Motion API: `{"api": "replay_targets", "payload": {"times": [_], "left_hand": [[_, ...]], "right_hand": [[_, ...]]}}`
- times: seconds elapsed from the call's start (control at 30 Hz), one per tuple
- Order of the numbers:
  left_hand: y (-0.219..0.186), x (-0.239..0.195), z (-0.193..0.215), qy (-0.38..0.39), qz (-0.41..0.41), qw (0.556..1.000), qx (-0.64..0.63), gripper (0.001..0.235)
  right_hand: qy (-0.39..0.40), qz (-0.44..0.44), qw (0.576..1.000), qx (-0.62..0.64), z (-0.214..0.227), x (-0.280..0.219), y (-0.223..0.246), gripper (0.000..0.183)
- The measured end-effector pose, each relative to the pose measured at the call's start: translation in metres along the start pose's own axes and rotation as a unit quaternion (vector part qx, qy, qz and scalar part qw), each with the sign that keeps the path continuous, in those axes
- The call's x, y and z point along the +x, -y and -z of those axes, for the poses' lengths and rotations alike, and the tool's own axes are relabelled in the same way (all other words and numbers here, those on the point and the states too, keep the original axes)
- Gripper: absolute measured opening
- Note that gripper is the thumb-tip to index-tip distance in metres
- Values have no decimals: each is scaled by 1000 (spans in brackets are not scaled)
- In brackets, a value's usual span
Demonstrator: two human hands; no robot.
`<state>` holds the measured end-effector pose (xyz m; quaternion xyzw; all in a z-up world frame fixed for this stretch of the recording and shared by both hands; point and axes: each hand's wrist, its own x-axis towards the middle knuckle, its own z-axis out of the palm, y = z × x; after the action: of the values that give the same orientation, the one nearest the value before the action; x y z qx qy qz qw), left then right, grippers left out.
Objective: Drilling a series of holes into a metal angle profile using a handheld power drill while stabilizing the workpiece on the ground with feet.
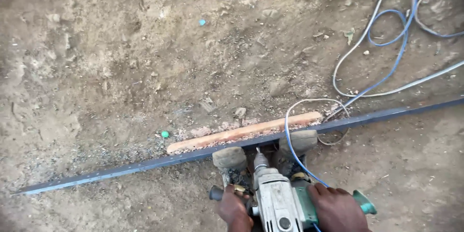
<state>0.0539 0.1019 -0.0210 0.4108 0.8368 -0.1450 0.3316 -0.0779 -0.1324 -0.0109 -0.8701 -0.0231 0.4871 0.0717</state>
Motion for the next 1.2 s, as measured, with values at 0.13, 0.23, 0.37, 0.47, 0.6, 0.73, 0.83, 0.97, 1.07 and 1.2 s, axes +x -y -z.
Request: {"api": "replay_targets", "payload": {"times": [0.13,0.23,0.37,0.47,0.6,0.73,0.83,0.97,1.07,1.2], "left_hand": [[3,9,-3,-13,3,1000,3,13],[1,6,-6,-22,4,1000,5,14],[8,10,-8,-27,12,1000,3,14],[-4,-1,-3,-36,17,999,-1,15],[-3,-1,-4,-54,17,998,2,15],[-9,-6,-5,-57,21,998,13,16],[-2,16,-3,-70,24,997,17,17],[15,29,-11,-60,34,998,12,12],[26,38,-11,-52,43,998,-6,8],[32,48,-10,-48,49,997,-33,13]], "right_hand": [[18,8,1000,-1,22,7,5,28],[29,14,999,-1,35,13,3,27],[43,21,999,-12,44,13,-2,26],[54,30,998,-18,51,18,1,25],[73,41,996,-15,69,20,4,25],[89,37,995,-18,73,23,6,24],[104,43,993,-17,63,25,8,24],[113,37,992,-32,66,25,-1,25],[119,40,991,-50,69,24,-3,26],[125,49,989,-67,76,28,0,29]]}}
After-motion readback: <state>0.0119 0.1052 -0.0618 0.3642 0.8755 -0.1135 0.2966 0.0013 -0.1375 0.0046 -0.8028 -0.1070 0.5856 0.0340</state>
